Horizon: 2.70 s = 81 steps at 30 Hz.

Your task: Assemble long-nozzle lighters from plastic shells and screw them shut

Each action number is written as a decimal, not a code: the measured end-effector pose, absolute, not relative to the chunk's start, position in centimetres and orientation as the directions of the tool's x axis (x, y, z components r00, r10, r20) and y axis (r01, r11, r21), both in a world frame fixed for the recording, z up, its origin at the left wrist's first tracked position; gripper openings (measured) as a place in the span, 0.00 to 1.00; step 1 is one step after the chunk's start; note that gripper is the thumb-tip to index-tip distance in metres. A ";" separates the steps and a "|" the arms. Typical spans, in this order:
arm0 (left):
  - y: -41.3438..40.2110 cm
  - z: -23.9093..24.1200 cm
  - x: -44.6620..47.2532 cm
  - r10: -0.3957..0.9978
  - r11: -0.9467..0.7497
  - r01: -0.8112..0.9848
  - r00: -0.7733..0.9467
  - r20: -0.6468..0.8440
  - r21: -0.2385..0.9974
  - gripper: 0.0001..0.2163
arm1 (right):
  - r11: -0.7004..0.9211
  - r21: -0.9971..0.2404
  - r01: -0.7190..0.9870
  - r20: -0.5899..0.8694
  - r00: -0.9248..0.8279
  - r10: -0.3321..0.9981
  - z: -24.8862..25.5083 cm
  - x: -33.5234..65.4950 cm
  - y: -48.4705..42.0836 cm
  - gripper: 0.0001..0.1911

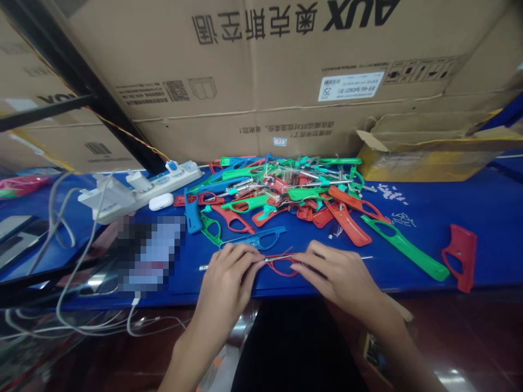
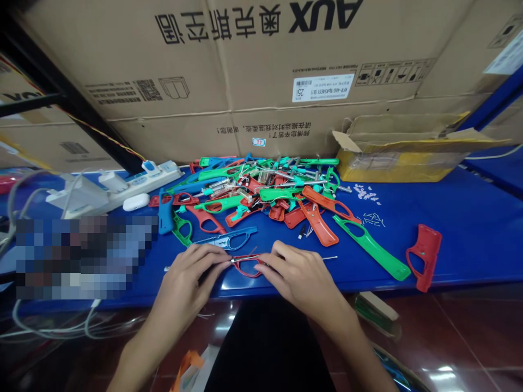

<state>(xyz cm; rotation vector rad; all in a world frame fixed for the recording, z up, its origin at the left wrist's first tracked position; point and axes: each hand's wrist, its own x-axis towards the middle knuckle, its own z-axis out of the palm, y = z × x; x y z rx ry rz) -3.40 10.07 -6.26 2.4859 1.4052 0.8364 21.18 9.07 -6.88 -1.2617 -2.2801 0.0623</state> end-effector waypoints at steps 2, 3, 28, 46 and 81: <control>10.0 -6.3 -3.3 0.827 -0.546 0.738 0.401 0.394 0.396 0.06 | 0.549 -0.222 0.806 0.493 -0.393 0.776 -6.7 20.9 8.9 0.16; 10.0 -6.4 -3.3 0.824 -0.550 0.737 0.403 0.398 0.392 0.06 | 0.534 -0.188 0.824 0.534 -0.371 0.760 -6.6 20.7 8.9 0.16; 10.0 -7.0 -3.0 0.818 -0.555 0.745 0.407 0.406 0.370 0.07 | 0.686 -0.224 0.692 0.575 -0.474 0.666 -4.5 18.3 12.7 0.14; 9.6 -6.9 -2.7 0.804 -0.553 0.785 0.414 0.428 0.279 0.12 | 0.559 -0.057 0.827 0.579 -0.428 0.694 -6.2 20.8 8.3 0.17; 9.8 -6.7 -1.6 0.744 -0.617 0.776 0.523 0.417 0.128 0.15 | 0.473 -0.189 0.861 0.505 -0.328 0.799 -7.7 20.4 9.0 0.29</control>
